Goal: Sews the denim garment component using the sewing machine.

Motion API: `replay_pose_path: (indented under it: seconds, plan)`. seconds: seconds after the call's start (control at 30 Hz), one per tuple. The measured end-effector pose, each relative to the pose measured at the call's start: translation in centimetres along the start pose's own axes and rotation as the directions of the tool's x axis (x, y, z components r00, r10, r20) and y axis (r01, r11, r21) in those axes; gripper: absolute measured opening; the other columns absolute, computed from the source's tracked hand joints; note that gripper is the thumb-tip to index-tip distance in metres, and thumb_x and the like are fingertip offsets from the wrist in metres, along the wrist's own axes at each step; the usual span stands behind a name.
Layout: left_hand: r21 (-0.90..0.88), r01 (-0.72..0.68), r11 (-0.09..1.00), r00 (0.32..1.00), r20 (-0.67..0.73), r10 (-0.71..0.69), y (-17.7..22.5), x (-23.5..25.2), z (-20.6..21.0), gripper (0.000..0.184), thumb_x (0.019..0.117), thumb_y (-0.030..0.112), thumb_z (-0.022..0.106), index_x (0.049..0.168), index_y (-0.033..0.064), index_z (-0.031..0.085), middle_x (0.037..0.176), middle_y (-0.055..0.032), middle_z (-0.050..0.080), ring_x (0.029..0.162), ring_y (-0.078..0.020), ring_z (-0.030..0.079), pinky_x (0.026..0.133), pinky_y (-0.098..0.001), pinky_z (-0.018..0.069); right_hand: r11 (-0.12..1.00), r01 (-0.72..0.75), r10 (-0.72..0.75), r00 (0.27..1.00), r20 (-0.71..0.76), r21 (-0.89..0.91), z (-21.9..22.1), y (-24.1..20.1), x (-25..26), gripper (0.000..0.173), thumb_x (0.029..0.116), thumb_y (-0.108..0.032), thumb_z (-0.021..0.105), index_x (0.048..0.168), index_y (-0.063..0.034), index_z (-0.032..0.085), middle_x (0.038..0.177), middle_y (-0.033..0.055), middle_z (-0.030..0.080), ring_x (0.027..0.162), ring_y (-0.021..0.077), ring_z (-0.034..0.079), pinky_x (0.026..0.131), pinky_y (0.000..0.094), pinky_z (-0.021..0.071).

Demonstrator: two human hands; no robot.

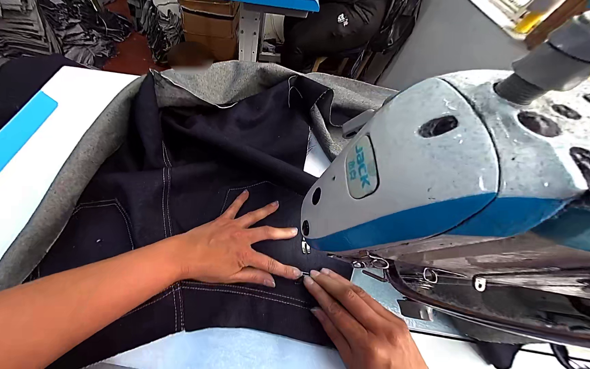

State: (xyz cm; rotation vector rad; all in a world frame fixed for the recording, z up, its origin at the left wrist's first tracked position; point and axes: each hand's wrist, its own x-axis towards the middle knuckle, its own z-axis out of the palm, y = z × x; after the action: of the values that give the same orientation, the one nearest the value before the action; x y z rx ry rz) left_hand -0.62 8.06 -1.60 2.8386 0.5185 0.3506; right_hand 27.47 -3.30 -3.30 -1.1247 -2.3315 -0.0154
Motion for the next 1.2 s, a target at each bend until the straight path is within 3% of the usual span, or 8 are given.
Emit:
replay_pose_path:
  seconds: [0.2, 0.3, 0.4, 0.7, 0.87, 1.2]
  plan:
    - [-0.025, -0.014, 1.0, 1.0, 0.01, 0.014, -3.6, 1.7, -1.3, 0.041, 0.1042, 0.055, 0.04, 0.135, 0.0445, 0.065, 0.159, -0.0031, 0.046, 0.152, -0.0449, 0.027, 0.111, -0.0826, 0.0092, 0.999, -0.035, 0.033, 0.998, -0.058, -0.02, 0.9, 2.0, 1.7, 0.032, 0.1052, -0.027, 0.053, 0.119, -0.0122, 0.078, 0.119, 0.0079, 0.075, 0.112, 0.0177, 0.07, 0.091, 0.0271, 0.0551]
    - [-0.026, 0.007, 1.0, 1.0, 0.03, -0.006, -4.2, 2.2, -1.8, 0.041, 0.1039, 0.056, 0.041, 0.134, 0.0444, 0.066, 0.16, -0.0022, 0.044, 0.154, -0.0446, 0.022, 0.112, -0.0823, 0.0074, 0.997, -0.08, 0.081, 0.993, -0.091, 0.012, 0.7, 2.1, 1.2, 0.028, 0.103, -0.026, 0.056, 0.111, -0.0126, 0.079, 0.113, 0.0062, 0.077, 0.112, 0.0155, 0.07, 0.097, 0.0261, 0.0536]
    - [-0.015, 0.008, 1.0, 1.0, 0.019, -0.007, -4.4, 2.1, -1.7, 0.04, 0.1041, 0.056, 0.04, 0.135, 0.0466, 0.064, 0.161, -0.0005, 0.044, 0.154, -0.0437, 0.022, 0.113, -0.0814, 0.0073, 0.996, -0.086, 0.088, 0.991, -0.099, 0.031, 0.7, 2.5, 0.7, 0.027, 0.1029, -0.023, 0.055, 0.112, -0.0126, 0.079, 0.114, 0.0058, 0.077, 0.114, 0.014, 0.07, 0.1, 0.0251, 0.0527]
    - [-0.002, -0.001, 1.0, 1.0, 0.006, 0.001, -4.4, 2.1, -1.6, 0.041, 0.1045, 0.056, 0.039, 0.136, 0.0458, 0.064, 0.16, 0.0011, 0.044, 0.154, -0.0421, 0.023, 0.114, -0.0796, 0.0079, 0.995, -0.098, 0.098, 0.988, -0.117, 0.011, 0.4, 1.7, 1.5, 0.029, 0.1033, -0.024, 0.054, 0.108, -0.0118, 0.08, 0.109, 0.0065, 0.078, 0.111, 0.0146, 0.071, 0.098, 0.0258, 0.0532]
    - [-0.007, -0.002, 1.0, 1.0, 0.007, 0.002, -4.2, 2.2, -1.7, 0.04, 0.1044, 0.053, 0.043, 0.135, 0.0427, 0.066, 0.16, -0.0011, 0.045, 0.153, -0.0441, 0.024, 0.114, -0.0798, 0.0089, 0.997, -0.07, 0.071, 0.986, -0.149, 0.008, 0.6, 1.8, 1.6, 0.03, 0.1036, -0.023, 0.052, 0.107, -0.0116, 0.08, 0.108, 0.0073, 0.078, 0.109, 0.0156, 0.072, 0.093, 0.0253, 0.0552]
    - [-0.01, 0.004, 1.0, 1.0, -0.004, -0.004, -3.9, 2.2, -1.9, 0.039, 0.1042, 0.05, 0.046, 0.135, 0.0389, 0.067, 0.157, -0.0058, 0.048, 0.152, -0.046, 0.027, 0.113, -0.0806, 0.0105, 0.999, -0.035, 0.034, 0.981, -0.189, -0.002, 0.8, 1.9, 1.9, 0.03, 0.1028, -0.021, 0.052, 0.107, -0.0107, 0.08, 0.11, 0.0067, 0.078, 0.109, 0.015, 0.072, 0.093, 0.0241, 0.0553]
